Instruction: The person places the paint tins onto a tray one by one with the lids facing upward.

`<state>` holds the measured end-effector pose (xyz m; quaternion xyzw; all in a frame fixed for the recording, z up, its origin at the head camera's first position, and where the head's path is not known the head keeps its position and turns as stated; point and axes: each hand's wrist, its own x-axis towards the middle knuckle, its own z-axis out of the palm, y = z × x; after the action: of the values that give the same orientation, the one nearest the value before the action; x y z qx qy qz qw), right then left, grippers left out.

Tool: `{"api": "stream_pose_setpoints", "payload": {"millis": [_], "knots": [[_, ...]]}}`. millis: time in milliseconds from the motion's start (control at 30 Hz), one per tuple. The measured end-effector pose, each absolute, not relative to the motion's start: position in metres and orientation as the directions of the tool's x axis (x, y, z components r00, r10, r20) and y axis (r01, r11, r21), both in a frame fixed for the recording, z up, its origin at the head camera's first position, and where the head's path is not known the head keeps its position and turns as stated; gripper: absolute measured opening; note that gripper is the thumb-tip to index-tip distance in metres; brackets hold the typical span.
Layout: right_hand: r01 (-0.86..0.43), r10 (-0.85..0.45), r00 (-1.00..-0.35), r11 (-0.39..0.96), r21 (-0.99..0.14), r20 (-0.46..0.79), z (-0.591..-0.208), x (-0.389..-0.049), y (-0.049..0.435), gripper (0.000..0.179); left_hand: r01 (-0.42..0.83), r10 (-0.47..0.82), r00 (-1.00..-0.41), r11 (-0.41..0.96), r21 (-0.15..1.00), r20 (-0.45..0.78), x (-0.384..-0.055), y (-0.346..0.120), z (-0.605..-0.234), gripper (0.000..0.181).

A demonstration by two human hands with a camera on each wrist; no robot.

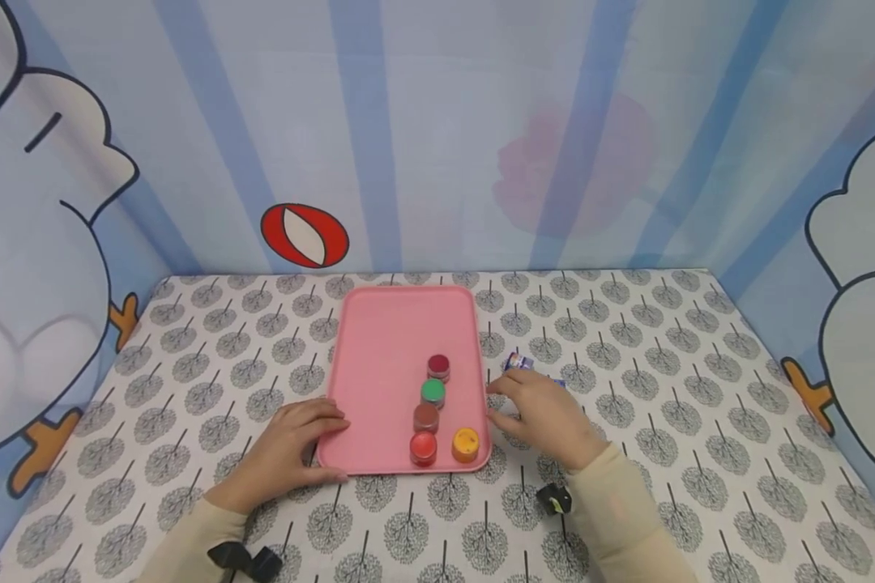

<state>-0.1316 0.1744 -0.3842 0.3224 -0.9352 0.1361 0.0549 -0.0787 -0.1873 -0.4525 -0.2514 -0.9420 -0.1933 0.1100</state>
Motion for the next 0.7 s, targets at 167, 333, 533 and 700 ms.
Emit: {"api": "stream_pose_setpoints", "payload": {"millis": [167, 333, 533, 700], "knots": [[-0.565, -0.539, -0.825, 0.78, -0.27, 0.169, -0.384, -0.138, 0.185, 0.036, 0.523, 0.43, -0.843, 0.795, 0.307, 0.324, -0.078, -0.188, -0.455, 0.069], [-0.537, -0.507, -0.843, 0.784, -0.31, 0.178, -0.385, -0.145, 0.197, 0.034, 0.515, 0.429, -0.85, 0.798, 0.313, 0.305, -0.078, -0.189, -0.454, 0.07], [-0.484, -0.464, -0.874, 0.807, -0.339, 0.144, -0.386, -0.151, 0.209, 0.033, 0.513, 0.431, -0.852, 0.799, 0.312, 0.297, -0.078, -0.188, -0.452, 0.07], [-0.471, -0.457, -0.881, 0.821, -0.323, 0.124, -0.385, -0.152, 0.217, 0.034, 0.513, 0.434, -0.852, 0.803, 0.304, 0.292, -0.078, -0.187, -0.451, 0.069]]}}
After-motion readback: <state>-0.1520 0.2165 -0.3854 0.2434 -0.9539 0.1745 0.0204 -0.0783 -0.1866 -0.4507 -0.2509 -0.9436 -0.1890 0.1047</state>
